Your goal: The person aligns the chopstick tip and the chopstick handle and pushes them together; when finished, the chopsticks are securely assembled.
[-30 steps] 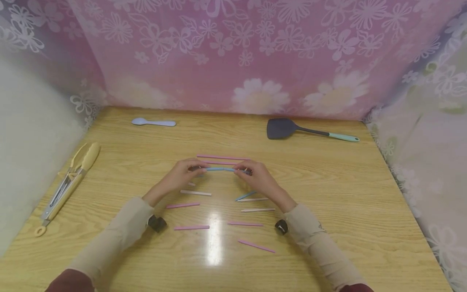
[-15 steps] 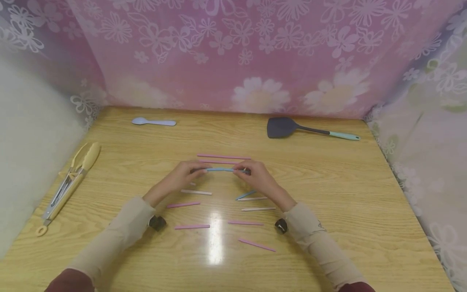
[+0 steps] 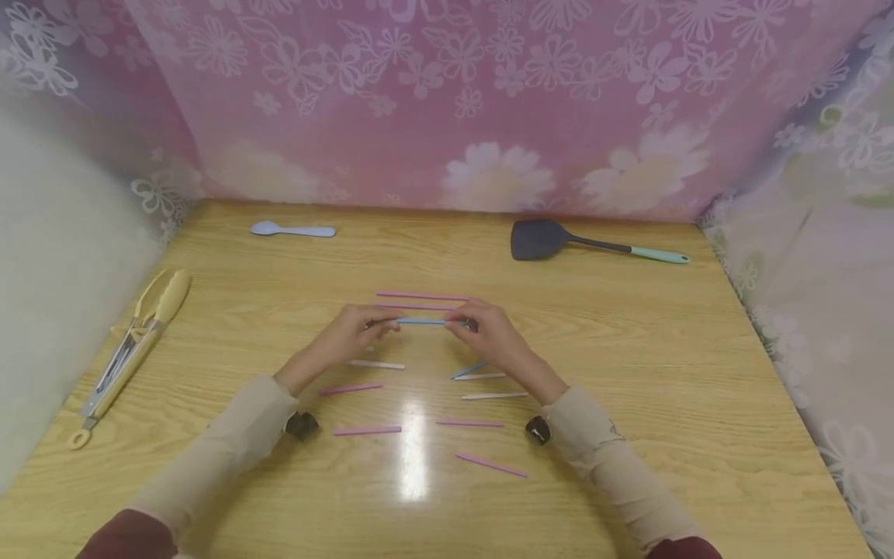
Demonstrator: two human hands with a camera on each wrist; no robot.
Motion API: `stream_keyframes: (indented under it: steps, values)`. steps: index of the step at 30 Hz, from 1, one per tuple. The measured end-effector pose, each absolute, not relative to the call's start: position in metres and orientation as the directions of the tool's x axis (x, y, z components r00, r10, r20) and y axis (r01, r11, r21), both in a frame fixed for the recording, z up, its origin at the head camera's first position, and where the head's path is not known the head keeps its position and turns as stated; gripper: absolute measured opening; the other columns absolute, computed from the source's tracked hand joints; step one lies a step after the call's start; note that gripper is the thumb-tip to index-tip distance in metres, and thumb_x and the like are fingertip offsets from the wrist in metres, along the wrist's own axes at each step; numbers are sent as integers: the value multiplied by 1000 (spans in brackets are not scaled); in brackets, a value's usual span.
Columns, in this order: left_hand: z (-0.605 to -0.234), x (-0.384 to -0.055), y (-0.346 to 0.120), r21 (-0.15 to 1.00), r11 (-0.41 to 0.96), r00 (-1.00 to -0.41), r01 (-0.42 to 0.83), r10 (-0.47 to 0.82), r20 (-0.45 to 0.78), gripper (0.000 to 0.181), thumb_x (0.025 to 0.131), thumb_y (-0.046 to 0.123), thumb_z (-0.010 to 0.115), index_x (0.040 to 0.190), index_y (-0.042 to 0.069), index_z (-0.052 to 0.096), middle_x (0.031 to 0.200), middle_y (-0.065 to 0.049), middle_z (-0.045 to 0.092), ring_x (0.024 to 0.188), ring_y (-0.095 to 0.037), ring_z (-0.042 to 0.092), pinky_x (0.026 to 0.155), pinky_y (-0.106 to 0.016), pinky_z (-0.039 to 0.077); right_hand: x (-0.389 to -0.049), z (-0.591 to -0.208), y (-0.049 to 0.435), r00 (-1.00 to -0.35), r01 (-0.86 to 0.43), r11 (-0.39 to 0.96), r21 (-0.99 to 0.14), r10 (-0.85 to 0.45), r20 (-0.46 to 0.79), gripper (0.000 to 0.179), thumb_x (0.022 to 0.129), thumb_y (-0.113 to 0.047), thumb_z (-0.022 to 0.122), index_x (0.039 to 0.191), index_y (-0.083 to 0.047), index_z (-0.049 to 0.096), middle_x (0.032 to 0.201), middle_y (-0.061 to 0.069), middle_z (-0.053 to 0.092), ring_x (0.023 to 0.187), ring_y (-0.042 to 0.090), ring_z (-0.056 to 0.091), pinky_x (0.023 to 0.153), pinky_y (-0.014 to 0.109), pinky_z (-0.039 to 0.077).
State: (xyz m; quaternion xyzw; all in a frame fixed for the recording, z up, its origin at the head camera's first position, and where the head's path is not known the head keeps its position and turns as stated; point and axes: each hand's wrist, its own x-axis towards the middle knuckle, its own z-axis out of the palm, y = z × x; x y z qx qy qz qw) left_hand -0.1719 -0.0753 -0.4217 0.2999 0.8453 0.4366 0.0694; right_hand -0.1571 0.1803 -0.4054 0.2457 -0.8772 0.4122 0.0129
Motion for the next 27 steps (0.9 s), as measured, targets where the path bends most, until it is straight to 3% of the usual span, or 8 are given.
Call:
stream_keyframes:
  steps: [11,16,23,27]
  values:
    - [-421,-165,-71,751,402,-793,523,552,257,22,92,1,58,110,-11,64,86,-18,69,58,-12,49,53,-17,43,-155,-408,179,-844,-516,492,-701,-429,321,10,85,-2,69,94,2,71,80,6,61,61,6,42,53,19,39]
    - [-420,-168,-71,751,417,-792,512,568,224,23,93,3,57,111,-9,64,85,-17,68,62,-19,54,57,-18,46,-157,-410,180,-845,-512,497,-701,-441,304,10,86,-3,68,95,1,71,82,7,62,62,7,43,54,19,40]
    - [-421,-173,-73,766,464,-812,445,570,127,25,96,8,54,116,-4,64,81,-13,63,64,-9,45,55,-18,40,-159,-411,184,-856,-466,514,-721,-468,220,24,88,6,57,108,1,70,98,11,58,78,16,48,62,23,43]
    - [-424,-173,-77,754,476,-815,452,565,131,26,96,8,55,119,-2,63,93,-13,64,68,-9,46,58,-19,41,-160,-414,186,-865,-436,515,-738,-465,187,28,89,6,53,112,2,68,99,11,56,76,17,45,59,23,40]
